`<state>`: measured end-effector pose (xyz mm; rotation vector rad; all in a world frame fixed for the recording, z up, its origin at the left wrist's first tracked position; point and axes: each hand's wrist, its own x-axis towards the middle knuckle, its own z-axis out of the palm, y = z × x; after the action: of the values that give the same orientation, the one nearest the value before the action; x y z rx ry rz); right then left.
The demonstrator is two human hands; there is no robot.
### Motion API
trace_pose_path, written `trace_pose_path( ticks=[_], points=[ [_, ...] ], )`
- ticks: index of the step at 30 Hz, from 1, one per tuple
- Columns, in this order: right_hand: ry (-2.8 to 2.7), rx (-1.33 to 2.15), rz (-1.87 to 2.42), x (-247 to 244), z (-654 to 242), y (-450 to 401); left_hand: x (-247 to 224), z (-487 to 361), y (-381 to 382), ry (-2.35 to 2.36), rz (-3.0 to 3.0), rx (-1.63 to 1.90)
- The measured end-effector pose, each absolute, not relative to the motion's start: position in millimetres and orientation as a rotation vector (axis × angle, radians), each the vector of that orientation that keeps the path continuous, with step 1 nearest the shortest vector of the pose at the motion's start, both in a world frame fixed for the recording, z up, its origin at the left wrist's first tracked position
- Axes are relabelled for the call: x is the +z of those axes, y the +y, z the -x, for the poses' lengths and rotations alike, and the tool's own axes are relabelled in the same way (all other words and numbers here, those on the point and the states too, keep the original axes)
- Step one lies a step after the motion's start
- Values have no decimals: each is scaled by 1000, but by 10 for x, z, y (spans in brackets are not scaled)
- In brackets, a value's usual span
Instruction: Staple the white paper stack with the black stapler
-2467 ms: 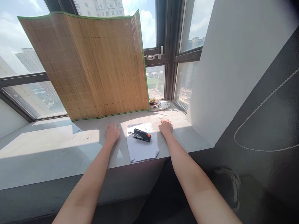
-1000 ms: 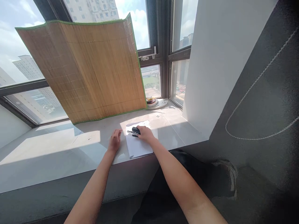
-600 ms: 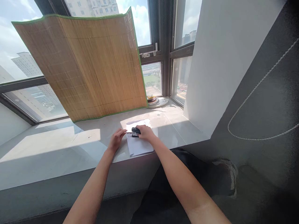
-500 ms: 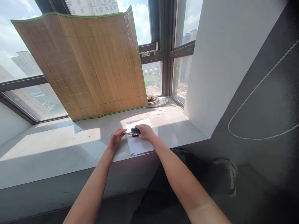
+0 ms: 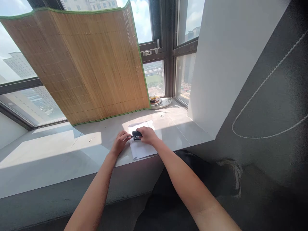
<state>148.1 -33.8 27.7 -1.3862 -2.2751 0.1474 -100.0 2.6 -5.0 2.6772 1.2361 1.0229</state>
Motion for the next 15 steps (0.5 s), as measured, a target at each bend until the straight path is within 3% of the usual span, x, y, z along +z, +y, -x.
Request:
trace_pose_path(
  ticks=[15],
  points=[
    [-2239,166,1386,321,-1477,-372,-55,1017,18,1166,-2651,1085]
  ],
)
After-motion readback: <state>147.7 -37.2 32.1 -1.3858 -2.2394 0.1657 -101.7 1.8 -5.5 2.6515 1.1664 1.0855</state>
